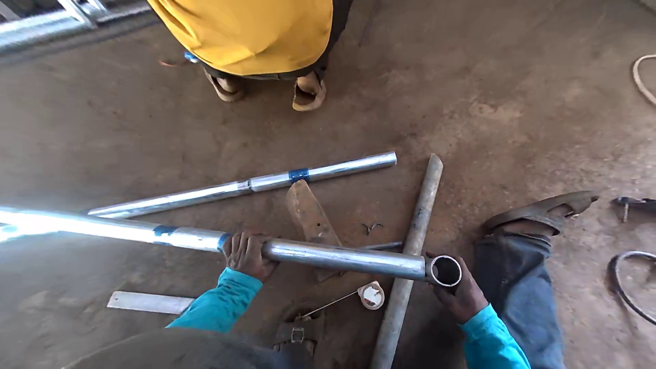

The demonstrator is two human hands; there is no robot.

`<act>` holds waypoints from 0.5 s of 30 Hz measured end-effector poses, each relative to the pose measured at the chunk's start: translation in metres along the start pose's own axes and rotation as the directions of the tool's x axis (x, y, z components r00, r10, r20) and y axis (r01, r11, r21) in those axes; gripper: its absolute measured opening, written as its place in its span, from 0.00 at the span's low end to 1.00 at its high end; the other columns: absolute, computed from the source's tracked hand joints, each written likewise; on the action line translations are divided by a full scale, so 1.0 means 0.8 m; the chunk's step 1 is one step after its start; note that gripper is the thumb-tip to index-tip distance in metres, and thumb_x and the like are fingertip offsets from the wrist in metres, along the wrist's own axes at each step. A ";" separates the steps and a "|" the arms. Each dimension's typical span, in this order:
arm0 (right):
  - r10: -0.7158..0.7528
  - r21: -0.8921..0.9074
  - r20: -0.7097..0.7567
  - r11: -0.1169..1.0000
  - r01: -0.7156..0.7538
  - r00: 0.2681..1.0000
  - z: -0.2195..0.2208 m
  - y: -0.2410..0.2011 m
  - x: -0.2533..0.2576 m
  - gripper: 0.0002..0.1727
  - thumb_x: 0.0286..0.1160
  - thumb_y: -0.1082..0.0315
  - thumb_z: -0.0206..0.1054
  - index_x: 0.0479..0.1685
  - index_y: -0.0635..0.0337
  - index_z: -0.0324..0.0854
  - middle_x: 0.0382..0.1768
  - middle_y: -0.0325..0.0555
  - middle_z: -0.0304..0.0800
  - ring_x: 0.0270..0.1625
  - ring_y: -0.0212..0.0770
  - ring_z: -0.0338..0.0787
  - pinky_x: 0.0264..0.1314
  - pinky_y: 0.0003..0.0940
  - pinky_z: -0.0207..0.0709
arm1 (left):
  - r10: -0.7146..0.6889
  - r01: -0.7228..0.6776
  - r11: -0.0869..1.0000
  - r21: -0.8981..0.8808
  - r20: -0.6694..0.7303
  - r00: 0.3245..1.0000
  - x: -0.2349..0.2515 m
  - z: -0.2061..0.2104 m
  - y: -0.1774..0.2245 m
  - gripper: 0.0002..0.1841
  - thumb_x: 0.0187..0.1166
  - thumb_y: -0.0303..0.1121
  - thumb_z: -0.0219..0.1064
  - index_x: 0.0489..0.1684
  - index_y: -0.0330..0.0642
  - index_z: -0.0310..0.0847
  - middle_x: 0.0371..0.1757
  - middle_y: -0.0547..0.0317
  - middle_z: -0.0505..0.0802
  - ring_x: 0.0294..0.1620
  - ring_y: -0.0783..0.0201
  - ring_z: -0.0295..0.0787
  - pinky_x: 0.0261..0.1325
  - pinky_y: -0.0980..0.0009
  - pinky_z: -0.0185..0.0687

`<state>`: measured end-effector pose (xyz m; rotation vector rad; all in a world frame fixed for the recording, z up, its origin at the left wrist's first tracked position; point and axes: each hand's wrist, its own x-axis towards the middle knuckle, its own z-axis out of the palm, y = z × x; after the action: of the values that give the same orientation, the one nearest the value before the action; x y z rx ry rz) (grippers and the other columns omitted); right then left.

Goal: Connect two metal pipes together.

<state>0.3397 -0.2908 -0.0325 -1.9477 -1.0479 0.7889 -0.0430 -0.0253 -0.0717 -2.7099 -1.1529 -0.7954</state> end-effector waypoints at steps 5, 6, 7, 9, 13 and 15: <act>-0.034 -0.006 -0.020 0.999 0.034 0.999 0.004 0.006 0.000 0.39 0.50 0.74 0.75 0.73 0.66 0.72 0.63 0.51 0.91 0.59 0.41 0.93 0.61 0.41 0.88 | 0.001 -0.001 1.000 0.009 0.004 1.000 0.000 0.001 0.000 0.31 0.49 0.46 0.77 0.49 0.32 0.82 0.54 0.32 0.89 0.51 0.30 0.86 0.59 0.34 0.72; -0.037 -0.009 -0.020 0.999 0.036 0.999 0.004 0.006 0.000 0.39 0.50 0.74 0.75 0.73 0.66 0.72 0.63 0.51 0.91 0.60 0.41 0.93 0.61 0.41 0.88 | 0.000 0.000 1.000 0.010 0.003 1.000 0.000 0.000 0.000 0.31 0.49 0.47 0.76 0.49 0.32 0.82 0.53 0.32 0.90 0.50 0.30 0.86 0.59 0.33 0.72; -0.040 -0.013 -0.022 0.999 0.040 0.999 0.005 0.007 0.000 0.39 0.50 0.73 0.75 0.73 0.66 0.72 0.63 0.50 0.92 0.61 0.41 0.93 0.62 0.41 0.88 | -0.002 0.002 1.000 0.013 0.002 1.000 0.000 0.001 0.000 0.31 0.50 0.48 0.75 0.49 0.33 0.82 0.52 0.33 0.90 0.50 0.30 0.86 0.59 0.33 0.72; -0.050 -0.024 -0.031 0.999 0.049 0.998 0.006 0.009 0.001 0.38 0.50 0.72 0.75 0.72 0.66 0.72 0.62 0.50 0.92 0.61 0.41 0.93 0.62 0.41 0.88 | -0.019 0.018 1.000 0.013 0.005 1.000 0.000 0.001 0.001 0.30 0.52 0.49 0.73 0.48 0.34 0.82 0.52 0.34 0.90 0.50 0.31 0.86 0.61 0.34 0.71; -0.081 -0.021 -0.049 0.997 0.080 0.995 0.008 0.011 0.001 0.38 0.49 0.72 0.75 0.71 0.67 0.73 0.62 0.49 0.93 0.62 0.39 0.93 0.64 0.38 0.88 | -0.023 0.023 1.000 0.017 -0.015 1.000 0.001 0.001 0.005 0.31 0.50 0.52 0.72 0.46 0.34 0.83 0.48 0.35 0.90 0.48 0.32 0.86 0.61 0.35 0.71; -0.104 -0.019 -0.058 0.994 0.103 0.993 0.010 0.011 0.001 0.37 0.50 0.72 0.74 0.71 0.68 0.74 0.62 0.50 0.93 0.63 0.39 0.93 0.65 0.38 0.87 | -0.004 0.004 1.000 0.003 0.004 1.000 0.002 0.000 0.008 0.33 0.50 0.55 0.72 0.47 0.36 0.84 0.48 0.36 0.90 0.49 0.33 0.87 0.63 0.35 0.71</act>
<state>0.3374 -0.2905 -0.0437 -1.9020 -1.1137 0.6639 -0.0376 -0.0285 -0.0702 -2.7087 -1.1600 -0.7879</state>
